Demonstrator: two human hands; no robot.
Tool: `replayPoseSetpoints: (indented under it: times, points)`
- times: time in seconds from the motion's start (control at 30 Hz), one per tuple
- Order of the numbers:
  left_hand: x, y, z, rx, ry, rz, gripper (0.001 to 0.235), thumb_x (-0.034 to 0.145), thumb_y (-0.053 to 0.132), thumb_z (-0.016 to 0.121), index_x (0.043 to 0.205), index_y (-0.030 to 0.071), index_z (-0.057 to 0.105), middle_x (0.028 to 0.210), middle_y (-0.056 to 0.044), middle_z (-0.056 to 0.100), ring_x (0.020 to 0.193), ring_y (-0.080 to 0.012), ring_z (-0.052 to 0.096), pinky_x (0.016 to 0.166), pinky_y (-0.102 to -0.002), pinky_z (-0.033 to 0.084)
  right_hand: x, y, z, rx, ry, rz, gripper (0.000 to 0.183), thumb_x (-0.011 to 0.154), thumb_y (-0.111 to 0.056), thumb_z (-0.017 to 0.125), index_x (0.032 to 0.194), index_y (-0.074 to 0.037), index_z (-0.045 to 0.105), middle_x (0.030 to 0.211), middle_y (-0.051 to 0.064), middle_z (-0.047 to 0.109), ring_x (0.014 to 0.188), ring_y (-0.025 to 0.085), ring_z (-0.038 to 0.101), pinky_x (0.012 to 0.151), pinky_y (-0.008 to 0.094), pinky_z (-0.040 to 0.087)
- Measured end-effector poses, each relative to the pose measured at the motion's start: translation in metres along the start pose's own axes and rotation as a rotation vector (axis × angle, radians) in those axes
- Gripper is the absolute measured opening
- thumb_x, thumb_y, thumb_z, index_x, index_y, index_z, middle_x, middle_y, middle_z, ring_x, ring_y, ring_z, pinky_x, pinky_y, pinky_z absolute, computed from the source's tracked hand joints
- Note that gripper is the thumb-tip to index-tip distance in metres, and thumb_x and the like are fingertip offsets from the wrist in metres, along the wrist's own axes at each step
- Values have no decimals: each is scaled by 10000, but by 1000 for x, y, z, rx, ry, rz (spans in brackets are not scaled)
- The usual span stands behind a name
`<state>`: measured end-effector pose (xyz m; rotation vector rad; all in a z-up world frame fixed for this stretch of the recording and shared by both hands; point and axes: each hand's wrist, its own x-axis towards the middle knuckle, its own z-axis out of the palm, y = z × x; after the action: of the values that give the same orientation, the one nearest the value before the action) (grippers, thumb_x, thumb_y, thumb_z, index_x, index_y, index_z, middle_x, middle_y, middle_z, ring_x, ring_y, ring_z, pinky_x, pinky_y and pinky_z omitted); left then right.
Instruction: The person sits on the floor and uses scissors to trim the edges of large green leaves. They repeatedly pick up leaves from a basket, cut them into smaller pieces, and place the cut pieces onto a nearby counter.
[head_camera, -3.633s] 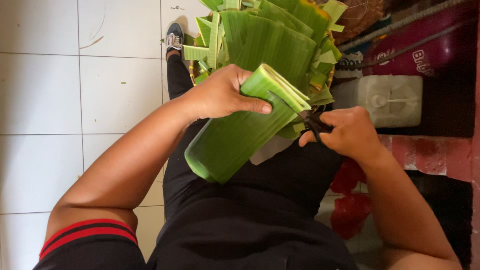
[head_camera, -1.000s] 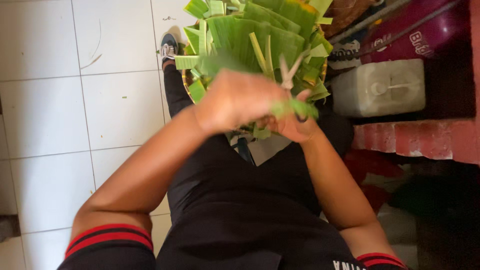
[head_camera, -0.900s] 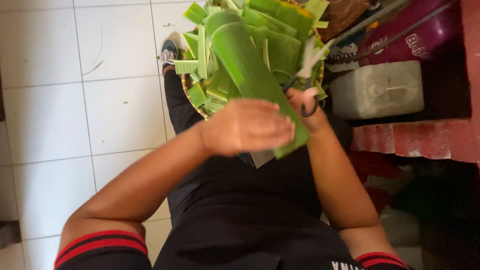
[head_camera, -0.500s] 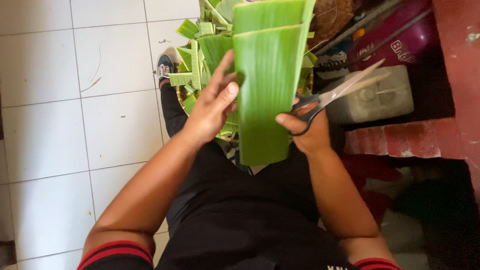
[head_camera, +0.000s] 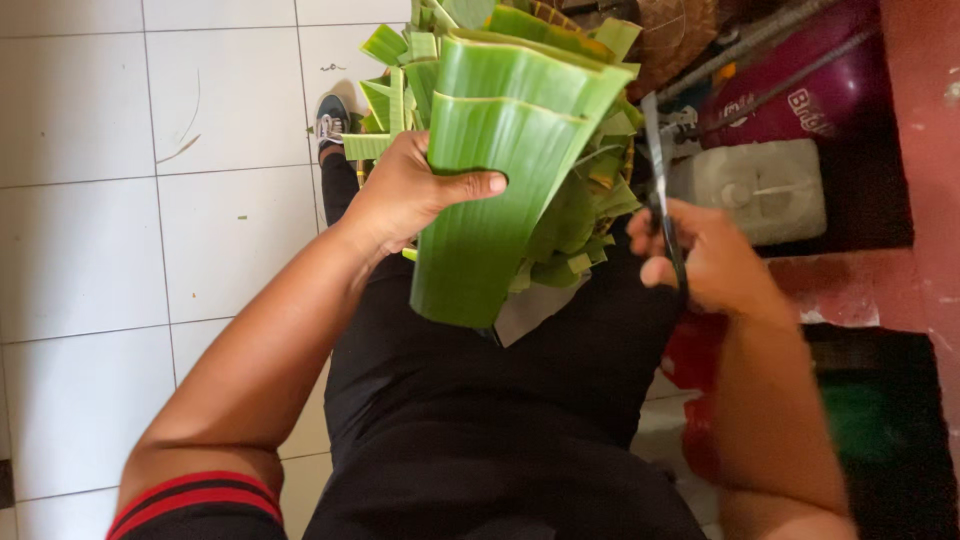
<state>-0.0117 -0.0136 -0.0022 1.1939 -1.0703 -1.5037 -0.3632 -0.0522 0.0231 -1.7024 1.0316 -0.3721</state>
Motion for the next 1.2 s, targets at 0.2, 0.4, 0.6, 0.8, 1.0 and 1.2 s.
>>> replayPoseSetpoints:
  times: [0.2, 0.4, 0.6, 0.8, 1.0, 1.2]
  points:
    - [-1, 11, 8, 227, -90, -12, 400, 744, 237, 889, 1094, 86, 769, 1014, -74, 815, 889, -158, 790, 898, -348, 615, 8, -42, -8, -618, -127, 191, 681, 505, -564, 946, 798, -27, 647, 594, 92, 581, 558, 197, 536, 535, 378, 443]
    - [-6, 19, 14, 308, -119, 10, 409, 761, 283, 884, 1093, 69, 779, 983, -80, 826, 854, -166, 783, 879, -333, 600, 9, -57, -4, -667, -102, 229, 660, 565, -577, 921, 630, -6, 595, 459, 104, 480, 432, 217, 449, 446, 408, 375]
    - [-5, 20, 14, 306, -105, 52, 404, 801, 373, 840, 1102, 107, 795, 967, -59, 825, 835, -137, 779, 838, -330, 609, 13, -43, 0, -777, -15, -169, 541, 646, -499, 876, 589, -24, 625, 493, 103, 513, 422, 229, 442, 439, 397, 360]
    - [-7, 22, 19, 365, -157, 38, 361, 773, 363, 862, 1009, 96, 810, 904, -48, 830, 779, -143, 766, 828, -330, 592, 13, -31, 4, -687, -20, -194, 577, 583, -496, 906, 599, -23, 575, 534, 94, 555, 448, 257, 507, 455, 397, 397]
    - [-2, 21, 20, 380, -162, 31, 359, 756, 371, 888, 959, 86, 805, 852, -49, 811, 758, -149, 743, 794, -325, 571, 19, -12, 5, -818, 52, -340, 446, 715, -372, 859, 657, -38, 569, 639, 118, 573, 563, 316, 541, 536, 408, 418]
    - [7, 13, 21, 461, -215, -10, 375, 719, 385, 907, 950, 103, 823, 837, -34, 808, 767, -148, 740, 812, -318, 542, 24, -17, 14, -761, 29, -280, 603, 602, -524, 907, 611, -23, 571, 549, 115, 546, 475, 306, 530, 478, 411, 415]
